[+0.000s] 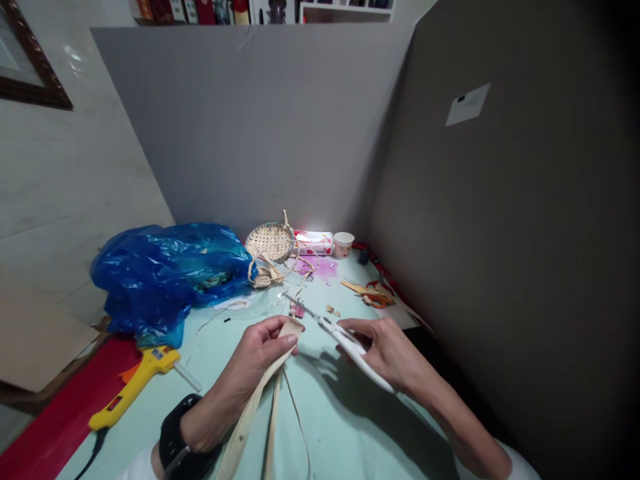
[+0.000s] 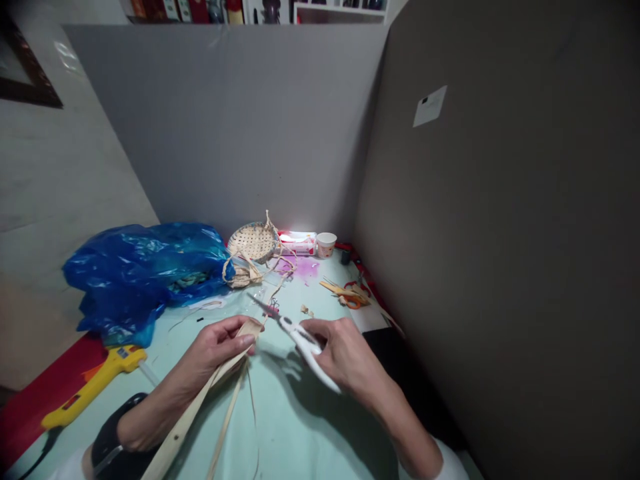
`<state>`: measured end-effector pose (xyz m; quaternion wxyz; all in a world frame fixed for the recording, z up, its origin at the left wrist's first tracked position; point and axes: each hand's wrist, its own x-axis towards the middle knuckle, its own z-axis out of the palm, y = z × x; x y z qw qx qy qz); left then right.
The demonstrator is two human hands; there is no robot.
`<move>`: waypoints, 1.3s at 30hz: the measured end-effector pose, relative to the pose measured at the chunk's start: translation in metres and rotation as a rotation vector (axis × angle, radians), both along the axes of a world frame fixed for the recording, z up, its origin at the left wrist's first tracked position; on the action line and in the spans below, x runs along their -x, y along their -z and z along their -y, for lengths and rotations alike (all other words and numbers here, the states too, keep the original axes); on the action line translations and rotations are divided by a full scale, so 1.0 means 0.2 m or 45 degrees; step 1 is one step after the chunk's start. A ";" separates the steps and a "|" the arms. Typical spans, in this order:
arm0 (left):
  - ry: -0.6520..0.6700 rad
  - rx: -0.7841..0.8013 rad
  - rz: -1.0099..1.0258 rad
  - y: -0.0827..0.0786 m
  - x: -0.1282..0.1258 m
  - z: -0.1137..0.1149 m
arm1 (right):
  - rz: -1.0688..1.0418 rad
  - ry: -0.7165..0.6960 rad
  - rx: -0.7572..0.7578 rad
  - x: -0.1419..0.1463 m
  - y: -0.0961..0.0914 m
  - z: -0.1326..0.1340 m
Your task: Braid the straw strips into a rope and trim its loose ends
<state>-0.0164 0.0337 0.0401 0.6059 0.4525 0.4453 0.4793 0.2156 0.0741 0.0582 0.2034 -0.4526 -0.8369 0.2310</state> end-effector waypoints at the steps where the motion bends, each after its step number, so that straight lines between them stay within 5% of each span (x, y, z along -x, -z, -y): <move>1: -0.026 0.005 -0.013 0.00 0.00 0.00 | 0.040 0.082 -0.023 -0.02 0.00 -0.02; 6: -0.159 0.039 -0.066 -0.02 -0.01 0.01 | 0.560 0.521 -0.064 -0.09 0.03 -0.09; 16: -0.268 -0.053 -0.117 0.00 -0.03 0.02 | 0.611 0.457 -0.151 0.03 0.10 -0.05; 19: -0.210 -0.025 -0.146 0.02 -0.08 0.04 | 0.211 0.260 -0.134 0.08 0.08 0.00; 22: -0.190 -0.055 -0.183 0.05 -0.12 0.05 | -0.473 -0.024 0.250 0.18 0.09 0.07; 27: -0.204 -0.183 -0.279 0.09 -0.15 0.06 | -1.030 -0.115 0.611 0.27 0.17 0.10; 31: -0.056 -0.160 -0.258 0.05 -0.14 0.07 | -1.167 -0.127 0.800 0.25 0.19 0.08; 39: 0.036 -0.002 -0.278 0.05 -0.14 0.08 | -0.851 -0.090 0.683 0.22 0.18 0.07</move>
